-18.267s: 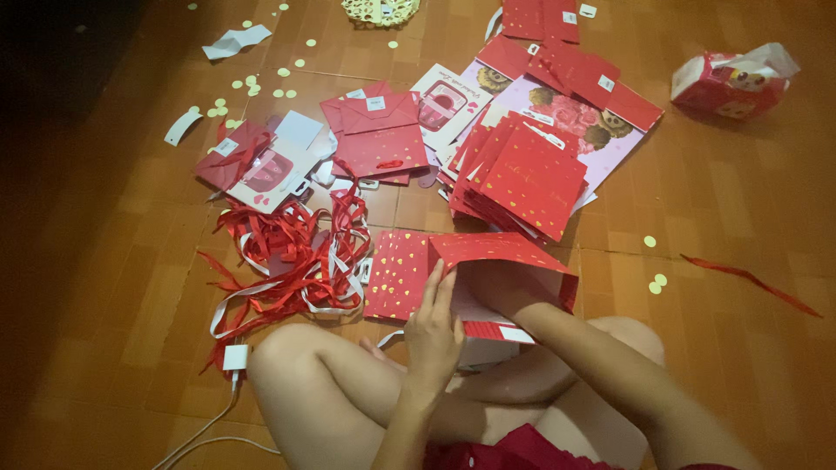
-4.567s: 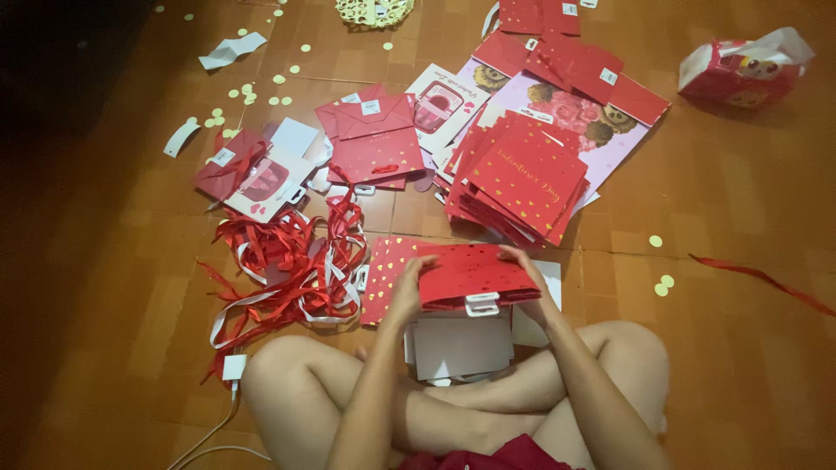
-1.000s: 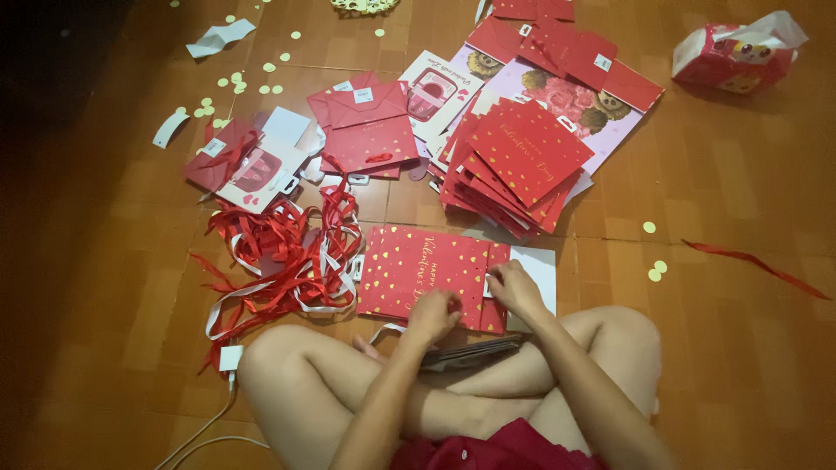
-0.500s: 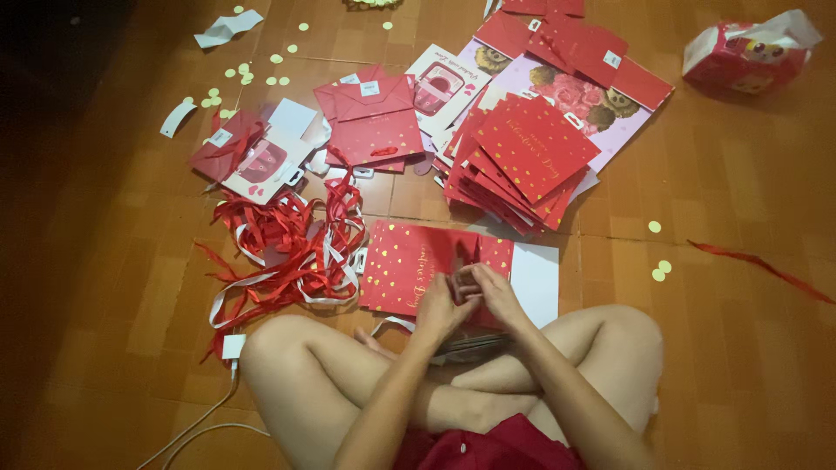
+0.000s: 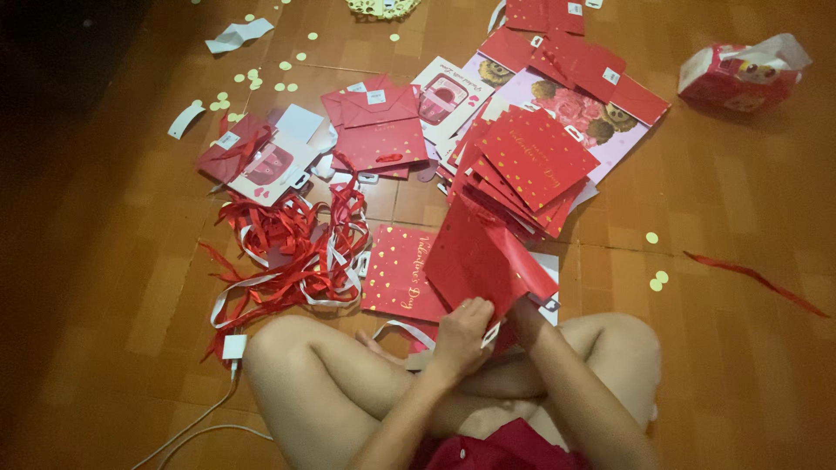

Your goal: The person sits on the floor and repeatedly inserts small cards into red Valentine's Day envelopes, then places the filled envelopes into a stack. The person handles multiple envelopes and cards by hand, opening each envelope, inserting a card, and closing it before stacking.

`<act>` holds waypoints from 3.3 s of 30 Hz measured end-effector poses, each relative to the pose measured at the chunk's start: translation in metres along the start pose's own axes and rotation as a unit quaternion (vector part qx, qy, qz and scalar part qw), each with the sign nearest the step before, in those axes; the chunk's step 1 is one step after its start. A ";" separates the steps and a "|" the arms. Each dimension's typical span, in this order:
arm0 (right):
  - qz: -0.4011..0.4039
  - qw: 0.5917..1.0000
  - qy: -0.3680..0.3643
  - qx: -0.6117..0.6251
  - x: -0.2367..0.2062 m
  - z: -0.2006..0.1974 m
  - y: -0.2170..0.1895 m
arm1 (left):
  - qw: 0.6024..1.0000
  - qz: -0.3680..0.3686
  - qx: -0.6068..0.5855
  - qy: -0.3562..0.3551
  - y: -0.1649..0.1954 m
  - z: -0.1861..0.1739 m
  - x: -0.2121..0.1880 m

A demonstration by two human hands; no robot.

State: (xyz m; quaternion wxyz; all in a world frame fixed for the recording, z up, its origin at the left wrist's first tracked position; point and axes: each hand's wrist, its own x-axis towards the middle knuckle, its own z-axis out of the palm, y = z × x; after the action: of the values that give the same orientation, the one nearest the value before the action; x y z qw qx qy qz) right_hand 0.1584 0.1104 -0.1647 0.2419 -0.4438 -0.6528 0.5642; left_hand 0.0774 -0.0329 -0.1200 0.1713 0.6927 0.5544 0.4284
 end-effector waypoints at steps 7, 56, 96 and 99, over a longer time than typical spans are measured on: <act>-0.023 0.997 -0.020 -0.065 0.009 0.002 -0.011 | 0.999 -0.001 0.005 0.040 0.029 -0.029 0.019; -0.095 0.951 -0.151 -0.252 -0.133 -0.006 -0.060 | 0.960 -0.166 0.018 0.226 -0.010 -0.089 0.052; 0.172 0.912 -0.341 -0.147 -0.074 -0.019 0.038 | 0.988 -0.079 0.076 0.105 -0.006 -0.098 0.064; 0.179 0.902 -0.307 -0.246 -0.073 -0.017 0.028 | 0.990 -0.083 0.038 0.108 -0.006 -0.097 0.065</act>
State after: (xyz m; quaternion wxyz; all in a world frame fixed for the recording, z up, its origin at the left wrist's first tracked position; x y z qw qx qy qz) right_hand 0.2172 0.0562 -0.1738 -0.1922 -0.4030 -0.7224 0.5280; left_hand -0.0011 0.0054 -0.0419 0.1193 0.5998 0.6413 0.4634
